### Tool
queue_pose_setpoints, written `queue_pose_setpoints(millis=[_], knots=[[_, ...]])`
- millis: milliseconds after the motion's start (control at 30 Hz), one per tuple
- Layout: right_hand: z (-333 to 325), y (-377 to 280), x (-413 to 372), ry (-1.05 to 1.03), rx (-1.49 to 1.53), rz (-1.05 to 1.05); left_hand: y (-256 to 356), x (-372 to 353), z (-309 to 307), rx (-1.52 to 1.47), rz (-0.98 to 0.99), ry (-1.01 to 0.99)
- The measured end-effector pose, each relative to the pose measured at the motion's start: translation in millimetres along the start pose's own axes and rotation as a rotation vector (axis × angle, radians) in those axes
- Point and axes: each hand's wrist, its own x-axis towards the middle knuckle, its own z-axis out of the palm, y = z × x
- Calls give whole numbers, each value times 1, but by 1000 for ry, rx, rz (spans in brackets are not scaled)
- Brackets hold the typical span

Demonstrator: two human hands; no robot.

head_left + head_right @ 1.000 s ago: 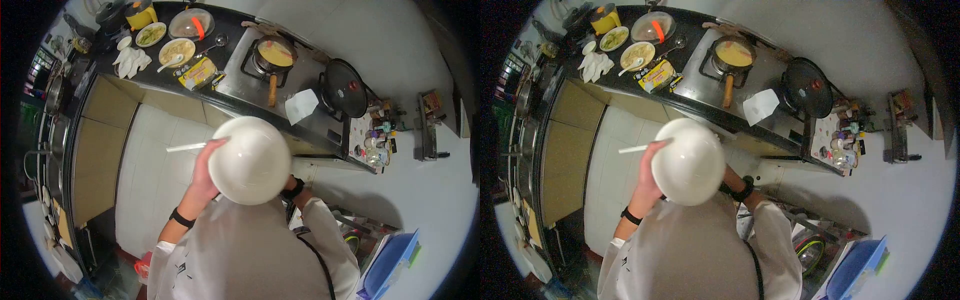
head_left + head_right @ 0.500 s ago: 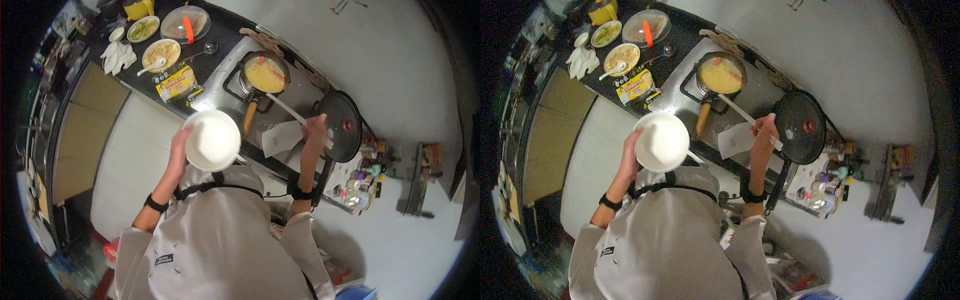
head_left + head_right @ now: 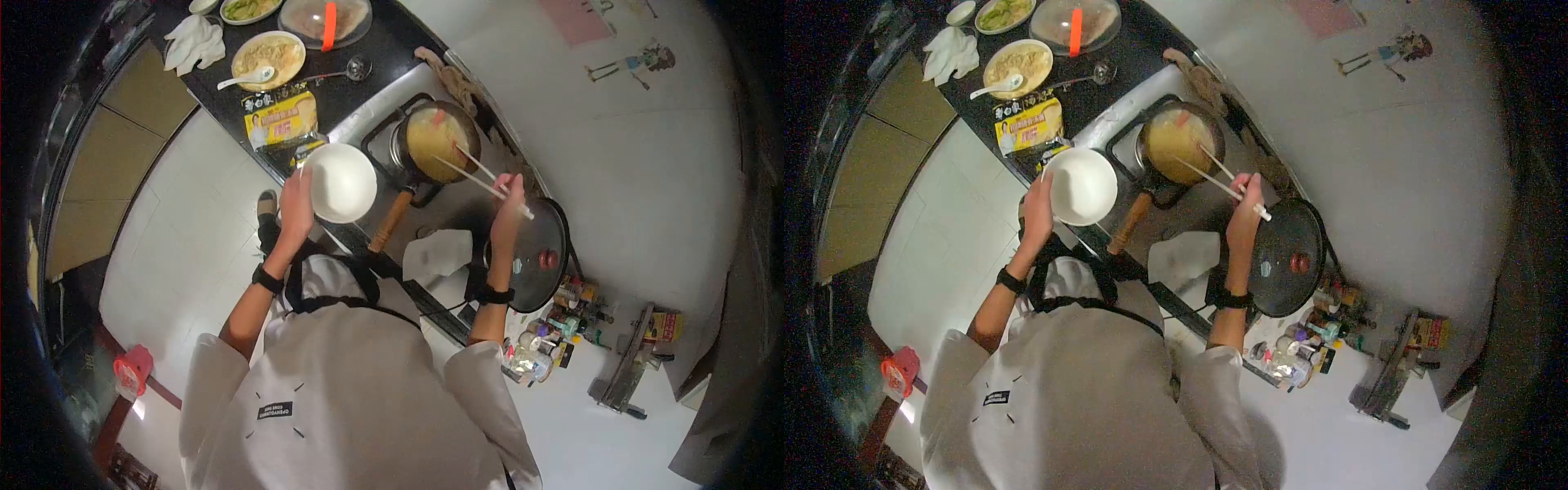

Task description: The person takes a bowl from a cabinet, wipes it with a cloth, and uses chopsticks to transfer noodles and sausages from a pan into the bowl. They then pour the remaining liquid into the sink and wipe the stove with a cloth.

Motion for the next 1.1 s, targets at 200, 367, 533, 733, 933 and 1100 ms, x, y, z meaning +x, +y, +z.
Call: queue_pose_setpoints(millis=[200,367,533,733,933,1100], knots=[[-8,12,15,4,-71,-108,1,10,9,-137,-239,3],[-12,6,10,-33,-63,-49,-20,9,18,-17,-70,72],[-20,6,3,25,42,-52,61,-32,-2,158,293,179],[-31,6,-15,64,198,-61,80,-17,27,-92,16,-757],[-46,5,-40,137,255,-118,68,-18,77,-655,-627,-971],[-53,10,-56,148,282,-123,89,-17,69,-681,-654,-1007]])
